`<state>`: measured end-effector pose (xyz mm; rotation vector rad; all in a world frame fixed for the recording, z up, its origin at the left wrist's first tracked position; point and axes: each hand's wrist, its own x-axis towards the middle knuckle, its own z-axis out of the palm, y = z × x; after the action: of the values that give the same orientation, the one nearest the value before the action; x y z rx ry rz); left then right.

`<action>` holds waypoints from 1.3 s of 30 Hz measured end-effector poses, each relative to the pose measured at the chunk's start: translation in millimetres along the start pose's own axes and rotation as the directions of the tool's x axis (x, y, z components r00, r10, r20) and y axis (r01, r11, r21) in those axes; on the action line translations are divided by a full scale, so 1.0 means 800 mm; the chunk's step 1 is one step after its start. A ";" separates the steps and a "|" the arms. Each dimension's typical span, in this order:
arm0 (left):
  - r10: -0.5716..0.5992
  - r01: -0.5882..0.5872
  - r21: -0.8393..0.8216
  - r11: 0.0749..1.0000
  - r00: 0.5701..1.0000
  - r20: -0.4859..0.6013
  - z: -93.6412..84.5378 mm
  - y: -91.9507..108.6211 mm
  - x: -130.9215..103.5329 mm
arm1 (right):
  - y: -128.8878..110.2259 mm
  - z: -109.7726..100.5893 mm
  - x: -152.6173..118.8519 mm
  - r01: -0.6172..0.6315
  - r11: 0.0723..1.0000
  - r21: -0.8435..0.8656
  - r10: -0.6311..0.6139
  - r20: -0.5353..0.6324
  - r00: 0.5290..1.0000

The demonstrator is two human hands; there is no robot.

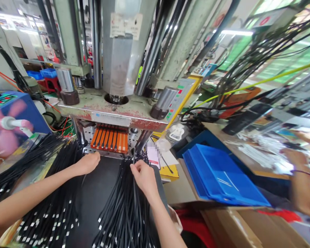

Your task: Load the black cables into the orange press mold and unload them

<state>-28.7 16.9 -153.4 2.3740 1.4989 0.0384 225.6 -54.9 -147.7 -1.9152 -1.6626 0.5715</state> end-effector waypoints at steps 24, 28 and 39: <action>0.369 -0.352 -0.898 0.263 0.897 -0.243 -0.117 0.089 -0.015 | -0.101 0.007 -0.031 0.480 0.741 0.471 -0.503 -0.085 0.860; 0.254 -0.576 -0.756 0.310 0.817 -0.518 -0.132 0.104 0.003 | -0.080 0.023 -0.025 0.518 0.799 0.305 -0.529 -0.050 0.847; 0.416 -0.666 -0.201 0.719 0.643 -0.643 -0.109 0.090 0.051 | -0.050 0.019 0.142 0.325 0.910 0.258 -0.259 -0.258 0.931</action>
<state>35.5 47.7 -56.1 2.4343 0.7184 1.1885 202.7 62.9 -130.3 -1.4237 -1.5813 0.4422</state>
